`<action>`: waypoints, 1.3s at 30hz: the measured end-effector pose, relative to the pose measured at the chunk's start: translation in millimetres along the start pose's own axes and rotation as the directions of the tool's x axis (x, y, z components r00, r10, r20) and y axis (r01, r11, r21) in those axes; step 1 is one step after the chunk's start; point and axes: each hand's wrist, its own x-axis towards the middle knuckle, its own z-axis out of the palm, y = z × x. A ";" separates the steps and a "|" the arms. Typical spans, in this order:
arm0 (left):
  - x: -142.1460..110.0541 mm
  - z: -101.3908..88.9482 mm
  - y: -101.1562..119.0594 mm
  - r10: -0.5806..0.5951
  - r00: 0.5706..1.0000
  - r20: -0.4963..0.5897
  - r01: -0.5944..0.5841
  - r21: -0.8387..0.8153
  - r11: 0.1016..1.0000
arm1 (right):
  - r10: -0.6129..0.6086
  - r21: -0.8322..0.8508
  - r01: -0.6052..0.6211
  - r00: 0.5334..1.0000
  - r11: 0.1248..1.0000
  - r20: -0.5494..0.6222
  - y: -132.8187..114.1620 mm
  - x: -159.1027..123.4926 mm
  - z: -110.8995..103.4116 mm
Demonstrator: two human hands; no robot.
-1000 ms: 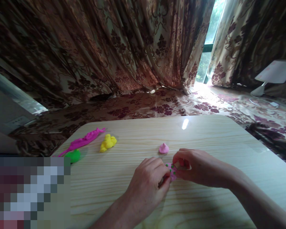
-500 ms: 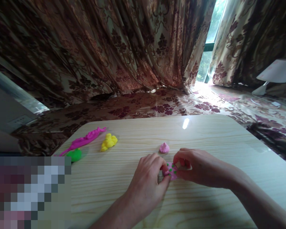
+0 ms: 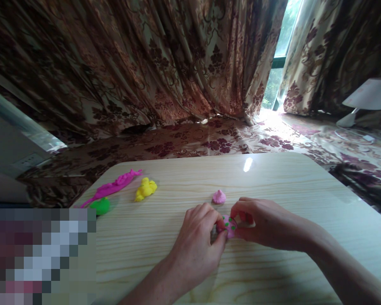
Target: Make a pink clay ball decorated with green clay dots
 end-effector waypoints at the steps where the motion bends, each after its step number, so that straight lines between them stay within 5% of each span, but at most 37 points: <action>1: -0.1 -0.5 0.2 0.003 1.000 0.004 -0.003 0.006 1.000 | 0.000 0.003 0.000 1.000 1.000 0.001 -0.1 0.0 -0.1; 16: 1.5 4.4 -2.1 0.011 0.997 -0.074 -0.008 0.037 0.999 | 0.000 0.012 0.000 1.000 1.000 -0.003 0.2 0.1 0.5; 22: 6.3 -9.8 -6.4 -0.006 0.997 -0.080 0.006 -0.005 1.000 | 0.014 0.016 -0.014 1.000 1.000 -0.007 -0.6 0.1 -0.6; 30: 3.7 -11.5 -14.6 -0.026 1.000 -0.001 0.026 0.112 0.993 | 0.009 -0.033 -0.011 0.998 0.999 -0.069 -7.6 0.6 5.3; 35: 3.5 -11.2 -10.4 -0.053 0.999 -0.005 0.053 -0.029 0.998 | -0.017 -0.010 0.016 0.997 1.000 -0.080 -11.2 1.8 9.3; 39: 5.1 -12.3 -10.7 -0.165 0.984 0.060 0.176 -0.339 0.924 | -0.005 0.065 0.010 0.996 0.998 -0.087 -13.2 2.8 7.7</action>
